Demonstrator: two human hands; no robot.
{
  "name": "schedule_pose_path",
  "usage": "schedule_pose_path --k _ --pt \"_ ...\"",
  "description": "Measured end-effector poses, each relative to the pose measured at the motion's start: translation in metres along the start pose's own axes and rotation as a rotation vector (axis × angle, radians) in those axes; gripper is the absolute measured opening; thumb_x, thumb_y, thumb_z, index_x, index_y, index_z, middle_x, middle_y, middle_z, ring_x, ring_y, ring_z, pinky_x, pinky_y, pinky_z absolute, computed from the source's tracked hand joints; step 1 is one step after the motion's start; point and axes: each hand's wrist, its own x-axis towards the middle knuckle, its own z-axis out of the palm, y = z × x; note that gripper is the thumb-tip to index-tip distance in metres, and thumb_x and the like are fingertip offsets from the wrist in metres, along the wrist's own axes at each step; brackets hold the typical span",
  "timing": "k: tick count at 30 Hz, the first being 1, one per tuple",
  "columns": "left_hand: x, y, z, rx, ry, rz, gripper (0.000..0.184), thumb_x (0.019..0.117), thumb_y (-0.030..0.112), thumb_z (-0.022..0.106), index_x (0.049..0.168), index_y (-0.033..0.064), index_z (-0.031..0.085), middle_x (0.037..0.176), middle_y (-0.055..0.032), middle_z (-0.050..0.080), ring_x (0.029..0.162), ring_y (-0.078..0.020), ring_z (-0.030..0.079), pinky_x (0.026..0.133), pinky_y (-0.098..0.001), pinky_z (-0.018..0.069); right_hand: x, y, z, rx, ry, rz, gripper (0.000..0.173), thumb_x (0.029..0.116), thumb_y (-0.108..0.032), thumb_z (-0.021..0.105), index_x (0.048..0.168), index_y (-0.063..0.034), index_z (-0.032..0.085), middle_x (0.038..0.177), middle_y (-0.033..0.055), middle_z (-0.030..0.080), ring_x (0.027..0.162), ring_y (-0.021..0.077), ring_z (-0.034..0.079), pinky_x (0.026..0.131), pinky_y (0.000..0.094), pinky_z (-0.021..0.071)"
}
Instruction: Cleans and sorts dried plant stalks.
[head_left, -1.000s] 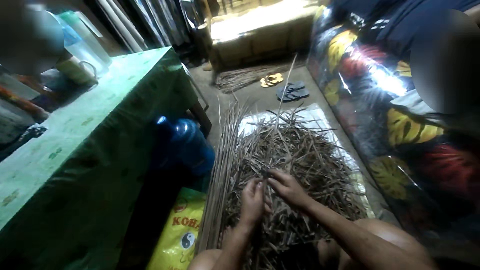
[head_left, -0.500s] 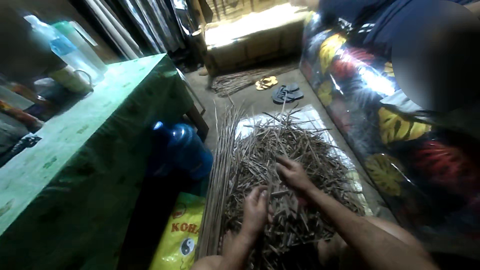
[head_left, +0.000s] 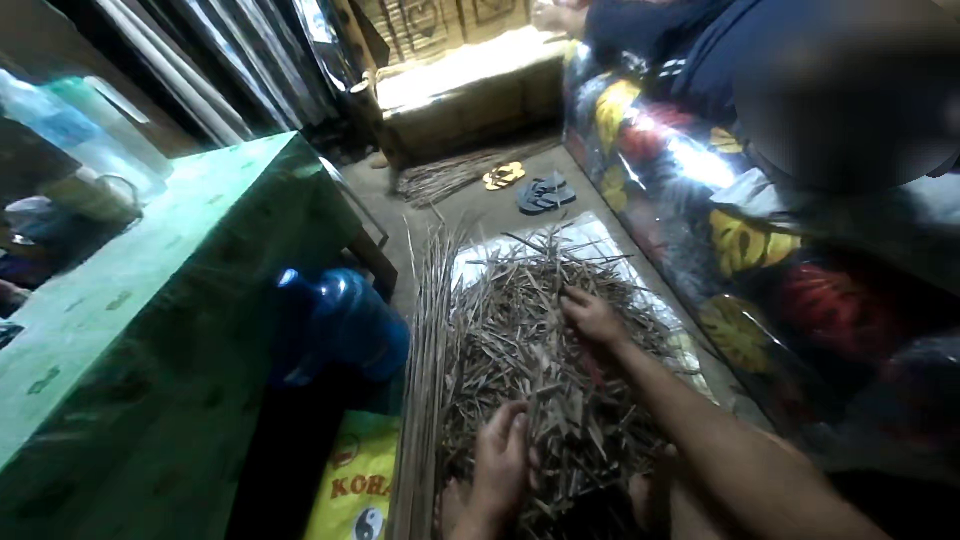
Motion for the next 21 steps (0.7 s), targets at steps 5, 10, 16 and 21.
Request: schedule_pose_path --k 5,10,16,21 --pt "-0.005 -0.004 -0.001 0.022 -0.045 -0.004 0.03 0.1081 0.01 0.042 0.13 -0.0017 0.059 0.069 0.001 0.059 0.046 -0.0034 0.051 0.044 -0.0212 0.0483 0.012 -0.006 -0.021 0.095 0.078 0.006 0.041 0.1098 -0.013 0.043 0.149 -0.0039 0.044 0.072 0.0013 0.054 0.052 0.0073 0.051 0.05 0.0231 0.0471" --pt "-0.011 -0.002 -0.003 -0.01 -0.059 0.002 0.029 0.1079 0.008 0.042 0.126 -0.0024 0.061 0.068 0.0024 0.059 0.047 -0.0018 0.051 0.044 -0.0192 0.0476 0.019 -0.01 -0.04 0.151 0.124 0.017 0.037 0.1105 -0.014 0.041 0.146 -0.0103 0.049 0.071 0.0003 0.052 0.052 0.0067 0.049 0.049 0.0214 0.0445" --pt "-0.016 -0.007 -0.007 0.002 -0.101 -0.007 0.03 0.1076 0.007 0.041 0.127 -0.003 0.061 0.067 0.0022 0.059 0.046 -0.0013 0.05 0.043 -0.0186 0.046 0.036 -0.003 -0.068 0.204 0.16 0.001 0.035 0.1107 -0.019 0.04 0.143 -0.0151 0.053 0.074 -0.0003 0.051 0.055 0.008 0.048 0.051 0.0245 0.0445" --pt "-0.022 -0.003 -0.013 -0.013 -0.101 -0.03 0.029 0.1076 0.007 0.041 0.124 -0.002 0.062 0.066 0.0025 0.059 0.045 -0.001 0.049 0.043 -0.0179 0.0452 0.042 -0.003 -0.083 0.289 0.166 0.013 0.034 0.1115 -0.022 0.038 0.142 -0.0191 0.053 0.068 -0.0038 0.045 0.052 0.0072 0.043 0.048 0.0233 0.0399"
